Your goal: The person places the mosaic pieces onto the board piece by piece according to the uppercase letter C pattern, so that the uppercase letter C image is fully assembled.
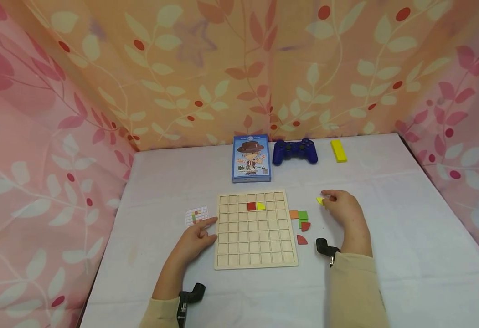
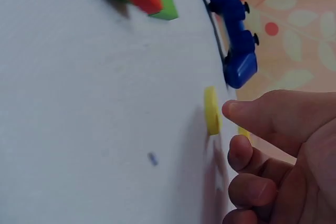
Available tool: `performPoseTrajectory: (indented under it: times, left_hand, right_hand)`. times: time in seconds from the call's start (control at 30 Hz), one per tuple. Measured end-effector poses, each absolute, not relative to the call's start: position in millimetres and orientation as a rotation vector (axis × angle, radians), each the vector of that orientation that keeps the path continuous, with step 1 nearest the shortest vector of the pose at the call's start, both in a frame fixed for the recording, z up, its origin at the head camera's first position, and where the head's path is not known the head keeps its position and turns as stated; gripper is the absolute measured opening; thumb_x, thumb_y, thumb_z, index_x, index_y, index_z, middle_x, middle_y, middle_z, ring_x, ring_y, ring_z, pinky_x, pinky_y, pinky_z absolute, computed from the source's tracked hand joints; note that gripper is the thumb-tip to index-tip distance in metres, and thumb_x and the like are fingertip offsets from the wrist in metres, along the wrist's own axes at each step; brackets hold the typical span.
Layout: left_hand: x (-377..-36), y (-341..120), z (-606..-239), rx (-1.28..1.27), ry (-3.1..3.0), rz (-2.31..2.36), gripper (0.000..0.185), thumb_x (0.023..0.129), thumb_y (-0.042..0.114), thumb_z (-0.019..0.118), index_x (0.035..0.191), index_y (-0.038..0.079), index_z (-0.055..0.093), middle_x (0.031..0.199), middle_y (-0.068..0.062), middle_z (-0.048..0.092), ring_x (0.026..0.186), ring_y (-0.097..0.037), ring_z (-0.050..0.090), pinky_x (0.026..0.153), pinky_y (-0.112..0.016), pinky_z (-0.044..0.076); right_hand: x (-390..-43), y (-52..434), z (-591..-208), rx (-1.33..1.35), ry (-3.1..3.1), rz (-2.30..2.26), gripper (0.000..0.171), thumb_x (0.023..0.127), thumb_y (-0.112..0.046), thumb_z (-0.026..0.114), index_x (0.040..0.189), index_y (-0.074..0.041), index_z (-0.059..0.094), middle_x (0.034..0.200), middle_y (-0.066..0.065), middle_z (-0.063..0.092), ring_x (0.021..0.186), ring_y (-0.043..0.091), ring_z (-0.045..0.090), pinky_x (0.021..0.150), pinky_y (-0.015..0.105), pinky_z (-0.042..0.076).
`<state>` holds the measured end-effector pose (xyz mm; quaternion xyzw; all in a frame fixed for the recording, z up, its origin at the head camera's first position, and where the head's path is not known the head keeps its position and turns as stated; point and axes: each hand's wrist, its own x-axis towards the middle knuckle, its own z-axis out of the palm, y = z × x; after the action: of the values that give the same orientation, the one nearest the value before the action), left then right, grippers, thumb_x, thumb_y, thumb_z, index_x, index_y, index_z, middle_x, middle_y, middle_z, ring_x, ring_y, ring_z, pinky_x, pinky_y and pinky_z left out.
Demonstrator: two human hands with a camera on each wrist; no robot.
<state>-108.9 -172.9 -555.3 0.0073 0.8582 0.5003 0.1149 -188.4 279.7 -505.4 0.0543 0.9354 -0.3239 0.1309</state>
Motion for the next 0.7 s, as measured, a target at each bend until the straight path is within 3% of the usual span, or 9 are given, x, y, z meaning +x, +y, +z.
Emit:
performPoseTrajectory:
  times: [0.07, 0.17, 0.33, 0.7]
  left_hand:
    - [-109, -173, -555, 0.03, 2.518, 1.466, 0.052, 0.092, 0.02, 0.077, 0.142, 0.019, 0.063, 0.053, 0.006, 0.042, 0.047, -0.01, 0.036, 0.048, -0.027, 0.032]
    - [-109, -173, -555, 0.037, 2.524, 1.466, 0.052, 0.092, 0.02, 0.077, 0.142, 0.019, 0.064, 0.052, 0.006, 0.042, 0.046, -0.01, 0.035, 0.049, -0.028, 0.032]
    - [-108, -173, -554, 0.038, 2.517, 1.486, 0.051, 0.092, 0.02, 0.077, 0.141, 0.019, 0.064, 0.052, 0.006, 0.042, 0.047, -0.011, 0.036, 0.049, -0.028, 0.033]
    - [-107, -172, -553, 0.041, 2.502, 1.504, 0.05, 0.092, 0.019, 0.077, 0.141, 0.018, 0.065, 0.053, 0.006, 0.042, 0.048, -0.01, 0.036, 0.048, -0.027, 0.032]
  right_hand:
    - [-185, 279, -508, 0.167, 2.715, -0.939, 0.044, 0.1, -0.021, 0.062, 0.14, -0.003, 0.059, 0.115, 0.023, 0.062, 0.105, 0.04, 0.053, 0.092, 0.058, 0.042]
    - [-183, 279, -512, 0.18, 2.741, -0.95, 0.042, 0.097, -0.018, 0.068, 0.136, -0.002, 0.062, 0.102, 0.016, 0.058, 0.096, 0.034, 0.051, 0.082, 0.049, 0.042]
    - [-181, 278, -517, 0.192, 2.781, -0.973, 0.037, 0.096, -0.018, 0.07, 0.128, 0.0, 0.066, 0.098, 0.013, 0.058, 0.091, 0.031, 0.051, 0.075, 0.041, 0.04]
    - [-179, 276, -519, 0.169, 2.856, -0.923, 0.038, 0.094, -0.019, 0.065, 0.125, 0.003, 0.068, 0.114, 0.023, 0.064, 0.102, 0.04, 0.056, 0.092, 0.058, 0.044]
